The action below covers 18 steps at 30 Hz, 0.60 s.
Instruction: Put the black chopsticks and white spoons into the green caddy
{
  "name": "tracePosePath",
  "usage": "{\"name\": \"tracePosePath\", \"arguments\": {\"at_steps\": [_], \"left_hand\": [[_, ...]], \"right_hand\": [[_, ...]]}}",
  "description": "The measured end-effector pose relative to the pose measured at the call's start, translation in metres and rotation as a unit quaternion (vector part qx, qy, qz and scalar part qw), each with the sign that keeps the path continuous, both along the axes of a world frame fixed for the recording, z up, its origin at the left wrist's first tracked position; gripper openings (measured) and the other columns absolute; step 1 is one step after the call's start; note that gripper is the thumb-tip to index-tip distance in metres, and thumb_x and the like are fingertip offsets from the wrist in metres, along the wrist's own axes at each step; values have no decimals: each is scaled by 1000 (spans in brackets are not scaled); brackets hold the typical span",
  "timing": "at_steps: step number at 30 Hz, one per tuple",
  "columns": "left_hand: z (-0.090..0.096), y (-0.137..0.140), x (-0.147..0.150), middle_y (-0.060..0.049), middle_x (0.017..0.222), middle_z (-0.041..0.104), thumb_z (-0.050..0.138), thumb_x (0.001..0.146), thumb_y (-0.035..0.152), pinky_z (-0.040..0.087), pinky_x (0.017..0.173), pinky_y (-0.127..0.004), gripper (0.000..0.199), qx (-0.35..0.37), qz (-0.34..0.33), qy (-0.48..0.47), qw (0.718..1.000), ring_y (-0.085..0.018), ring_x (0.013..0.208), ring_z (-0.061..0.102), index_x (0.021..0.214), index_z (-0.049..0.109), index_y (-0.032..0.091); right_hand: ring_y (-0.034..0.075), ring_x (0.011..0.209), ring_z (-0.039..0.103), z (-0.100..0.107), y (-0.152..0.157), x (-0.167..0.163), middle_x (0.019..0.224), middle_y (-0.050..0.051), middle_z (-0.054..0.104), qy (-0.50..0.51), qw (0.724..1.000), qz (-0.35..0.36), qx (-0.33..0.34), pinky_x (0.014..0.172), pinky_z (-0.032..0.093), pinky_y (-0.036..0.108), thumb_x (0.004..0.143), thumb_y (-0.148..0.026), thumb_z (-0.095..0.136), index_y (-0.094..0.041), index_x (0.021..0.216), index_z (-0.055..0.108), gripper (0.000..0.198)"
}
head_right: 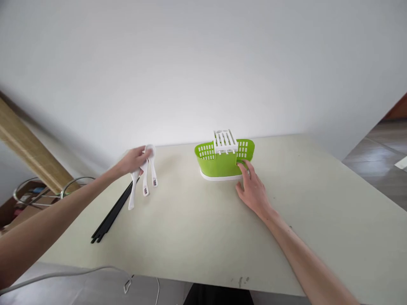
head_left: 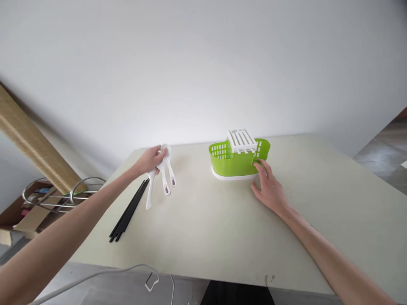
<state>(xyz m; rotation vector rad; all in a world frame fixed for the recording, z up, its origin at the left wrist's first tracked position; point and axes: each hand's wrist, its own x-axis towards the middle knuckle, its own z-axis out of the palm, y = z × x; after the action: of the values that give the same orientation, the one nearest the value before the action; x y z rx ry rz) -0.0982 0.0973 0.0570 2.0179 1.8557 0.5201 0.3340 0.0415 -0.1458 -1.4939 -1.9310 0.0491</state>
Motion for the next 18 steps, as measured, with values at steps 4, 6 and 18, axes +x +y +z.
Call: {"name": "tracePosePath", "arguments": {"at_steps": [4, 6, 18], "left_hand": [[-38, -30, -32, 6, 42, 55, 46, 95, 59, 45, 50, -27, 37, -69, -35, 78, 994, -19, 42, 61, 78, 47, 26], [-52, -38, -38, 6, 40, 53, 43, 96, 57, 47, 56, -29, 36, -82, -37, 98, 991, -20, 44, 61, 77, 45, 27], [-101, -33, -38, -3, 46, 62, 45, 91, 49, 49, 75, -35, 32, -76, 35, 154, 984, -27, 64, 68, 67, 45, 29]], "right_hand": [[28, 100, 71, -1, -3, 1, 169, 16, 33, -11, 1000, -6, -5, 69, 59, 40, 97, -28, 48, -30, 167, 19, 76], [28, 97, 71, 0, -4, 1, 169, 16, 33, -11, 1000, -7, -7, 68, 58, 40, 96, -28, 48, -29, 167, 20, 76], [27, 89, 69, -1, -5, 2, 168, 18, 35, -6, 1000, 0, 8, 64, 56, 40, 95, -31, 49, -26, 163, 27, 72]]}}
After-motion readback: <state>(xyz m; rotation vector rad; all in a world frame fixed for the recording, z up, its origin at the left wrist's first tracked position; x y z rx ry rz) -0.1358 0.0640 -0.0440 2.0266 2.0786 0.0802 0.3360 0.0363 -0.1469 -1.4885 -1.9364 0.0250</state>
